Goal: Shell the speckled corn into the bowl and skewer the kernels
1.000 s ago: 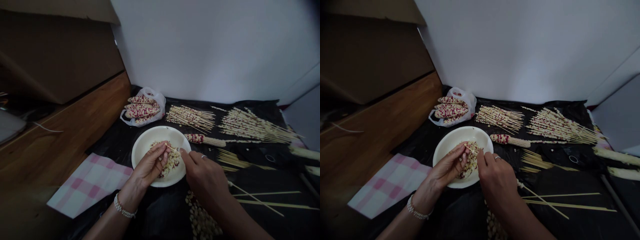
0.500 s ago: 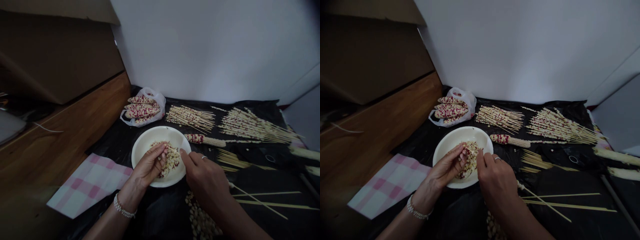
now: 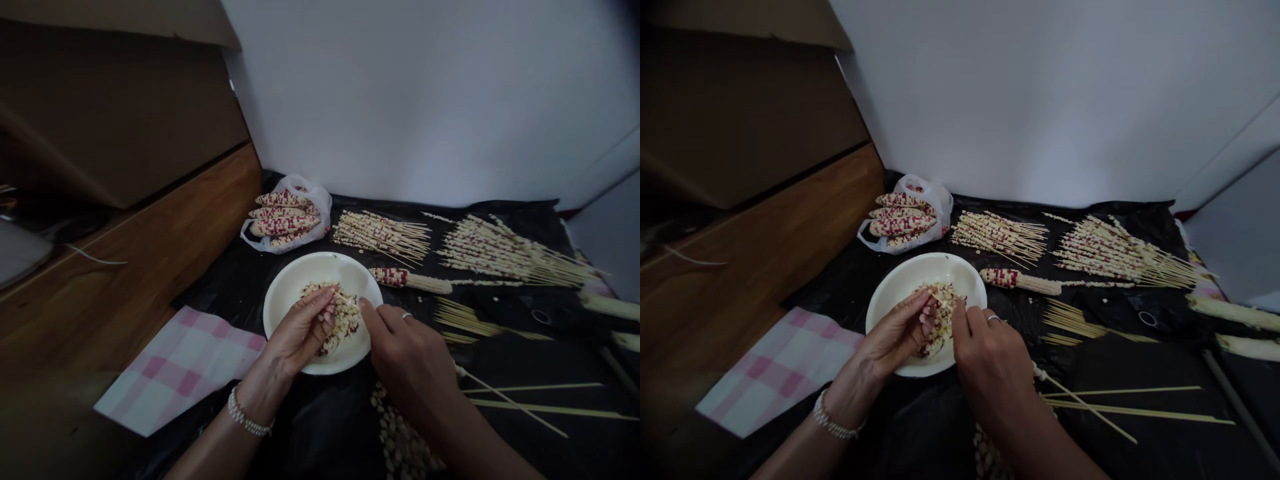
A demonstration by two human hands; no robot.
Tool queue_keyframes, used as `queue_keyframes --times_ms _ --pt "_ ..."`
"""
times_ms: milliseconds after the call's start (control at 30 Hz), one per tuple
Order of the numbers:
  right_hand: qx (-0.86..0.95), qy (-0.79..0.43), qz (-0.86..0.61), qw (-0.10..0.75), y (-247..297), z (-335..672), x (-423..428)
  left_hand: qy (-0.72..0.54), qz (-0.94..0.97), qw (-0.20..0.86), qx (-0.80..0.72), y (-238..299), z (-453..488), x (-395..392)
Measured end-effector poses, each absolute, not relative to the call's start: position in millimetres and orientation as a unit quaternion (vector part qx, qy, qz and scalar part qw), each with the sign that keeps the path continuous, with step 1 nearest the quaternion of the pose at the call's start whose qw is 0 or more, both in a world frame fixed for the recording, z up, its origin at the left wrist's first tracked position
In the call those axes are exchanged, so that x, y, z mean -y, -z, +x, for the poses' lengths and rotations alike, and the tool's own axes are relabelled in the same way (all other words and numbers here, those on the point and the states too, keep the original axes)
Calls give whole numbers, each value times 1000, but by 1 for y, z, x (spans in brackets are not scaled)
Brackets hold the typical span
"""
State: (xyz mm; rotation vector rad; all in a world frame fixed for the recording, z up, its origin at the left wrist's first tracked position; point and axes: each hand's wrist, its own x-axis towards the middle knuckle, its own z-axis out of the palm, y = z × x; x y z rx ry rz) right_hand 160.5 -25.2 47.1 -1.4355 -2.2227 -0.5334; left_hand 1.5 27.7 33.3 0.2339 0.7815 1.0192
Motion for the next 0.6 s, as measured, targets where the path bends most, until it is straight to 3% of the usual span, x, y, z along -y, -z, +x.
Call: queue_keyframes --times_ms 400,600 --pt "802 187 -521 225 -45 155 27 -420 171 806 -381 -31 4 -23" --pt "801 178 -521 233 -43 160 24 -448 101 825 -330 -33 6 -24"
